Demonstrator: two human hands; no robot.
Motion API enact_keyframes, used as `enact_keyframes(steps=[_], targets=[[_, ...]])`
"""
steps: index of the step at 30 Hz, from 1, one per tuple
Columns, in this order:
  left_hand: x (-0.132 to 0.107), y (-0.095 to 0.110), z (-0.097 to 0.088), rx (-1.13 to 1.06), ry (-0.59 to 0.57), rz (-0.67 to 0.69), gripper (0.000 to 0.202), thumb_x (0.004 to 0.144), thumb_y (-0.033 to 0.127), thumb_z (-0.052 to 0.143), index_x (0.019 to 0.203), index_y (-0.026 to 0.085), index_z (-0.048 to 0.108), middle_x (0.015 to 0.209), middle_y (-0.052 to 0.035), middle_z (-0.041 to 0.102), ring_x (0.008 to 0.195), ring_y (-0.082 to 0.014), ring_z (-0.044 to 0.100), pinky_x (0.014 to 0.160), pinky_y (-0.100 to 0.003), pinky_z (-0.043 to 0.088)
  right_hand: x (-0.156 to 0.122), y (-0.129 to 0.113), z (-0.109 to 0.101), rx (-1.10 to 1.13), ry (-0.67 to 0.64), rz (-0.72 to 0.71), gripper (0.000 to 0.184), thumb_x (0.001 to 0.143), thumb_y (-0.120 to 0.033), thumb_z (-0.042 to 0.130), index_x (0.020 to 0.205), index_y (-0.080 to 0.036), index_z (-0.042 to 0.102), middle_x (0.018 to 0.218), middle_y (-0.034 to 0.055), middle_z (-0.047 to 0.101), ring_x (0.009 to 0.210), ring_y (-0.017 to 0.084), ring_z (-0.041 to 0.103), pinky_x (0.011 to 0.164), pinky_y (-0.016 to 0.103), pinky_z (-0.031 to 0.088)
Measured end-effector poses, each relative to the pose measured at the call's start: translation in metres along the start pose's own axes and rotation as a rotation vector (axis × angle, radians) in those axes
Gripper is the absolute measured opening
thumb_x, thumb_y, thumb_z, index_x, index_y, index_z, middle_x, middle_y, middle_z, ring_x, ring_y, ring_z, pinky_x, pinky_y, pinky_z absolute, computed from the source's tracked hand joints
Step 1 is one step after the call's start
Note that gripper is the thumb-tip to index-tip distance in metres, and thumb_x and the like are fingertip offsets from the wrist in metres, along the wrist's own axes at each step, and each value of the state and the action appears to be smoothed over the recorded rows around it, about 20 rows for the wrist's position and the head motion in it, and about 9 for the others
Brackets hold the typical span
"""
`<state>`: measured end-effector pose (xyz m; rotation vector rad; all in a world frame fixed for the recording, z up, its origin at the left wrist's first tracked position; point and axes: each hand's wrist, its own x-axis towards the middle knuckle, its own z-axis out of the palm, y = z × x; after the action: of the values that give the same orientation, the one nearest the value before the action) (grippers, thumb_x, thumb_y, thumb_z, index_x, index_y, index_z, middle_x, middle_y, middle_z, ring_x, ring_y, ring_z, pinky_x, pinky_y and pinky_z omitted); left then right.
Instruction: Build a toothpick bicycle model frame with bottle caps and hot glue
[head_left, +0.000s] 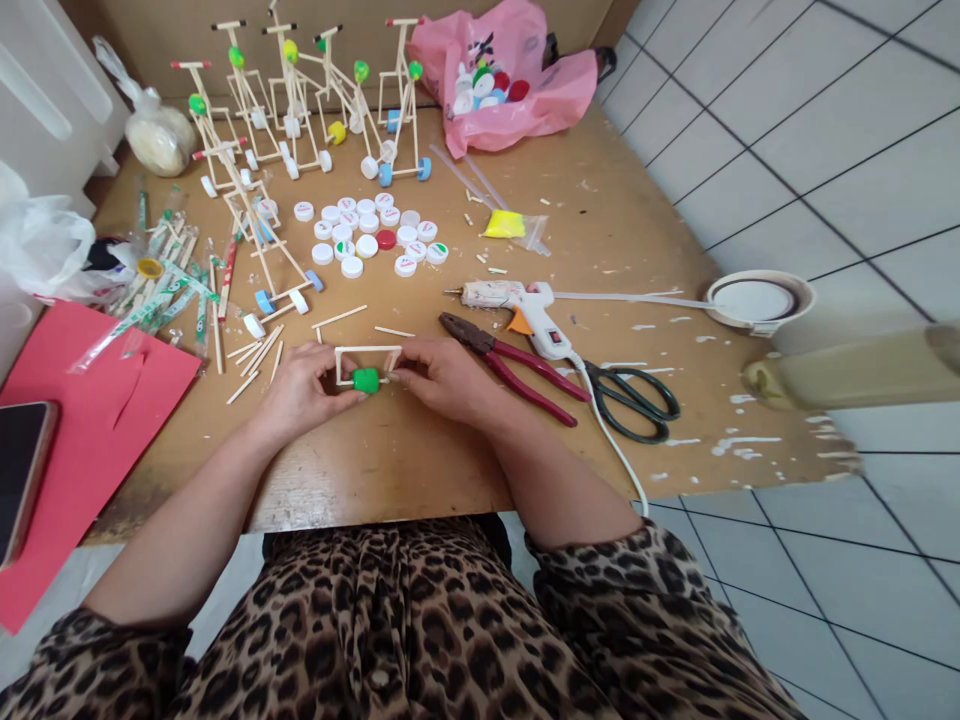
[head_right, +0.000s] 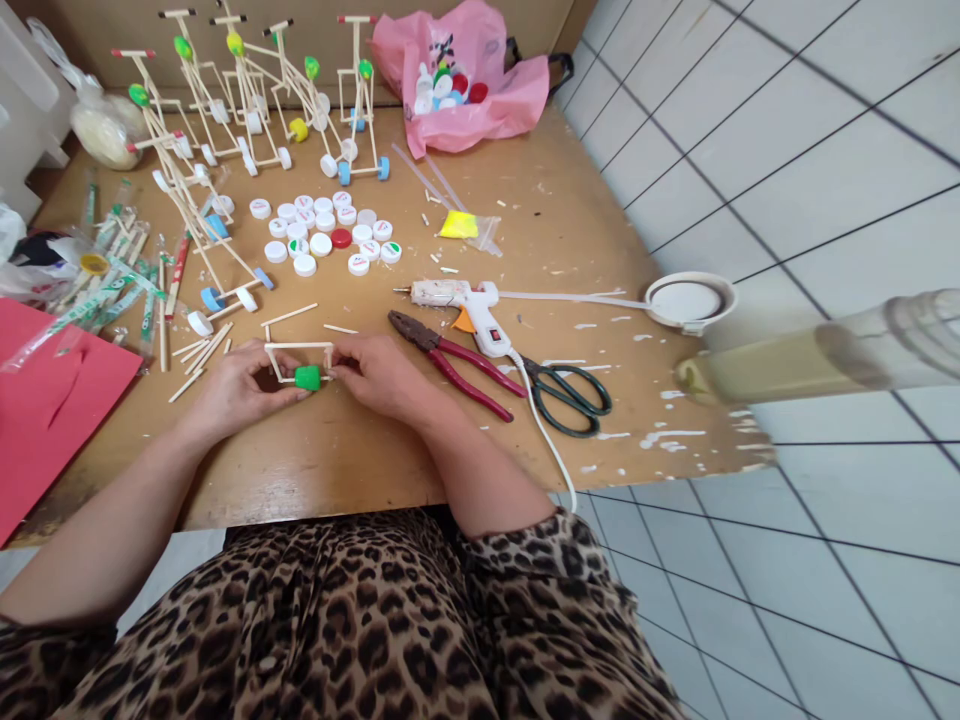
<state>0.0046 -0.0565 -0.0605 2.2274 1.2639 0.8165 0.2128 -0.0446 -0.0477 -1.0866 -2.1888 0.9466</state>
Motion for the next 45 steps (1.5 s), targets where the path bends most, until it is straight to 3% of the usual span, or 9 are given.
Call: enact_keyframes(steps=[45], targets=[[0.0007,0.0026,-0.0025,0.012,-0.025,-0.035,0.011,0.069,0.029,0.072,0.073,0.022,0.065,0.068,-0.0008,0.068,0.067,-0.0183,0.061,0.065,-0.032,0.047,-0.0007,-0.0006,-0.0007,-0.053,-0.007,-0.008,0.012,0.079,-0.009,0.053,0.072,-0.016,0.059,0.07,0.0011,0.061,0.067,0.013,0.052,0.066,0.023,0.037]])
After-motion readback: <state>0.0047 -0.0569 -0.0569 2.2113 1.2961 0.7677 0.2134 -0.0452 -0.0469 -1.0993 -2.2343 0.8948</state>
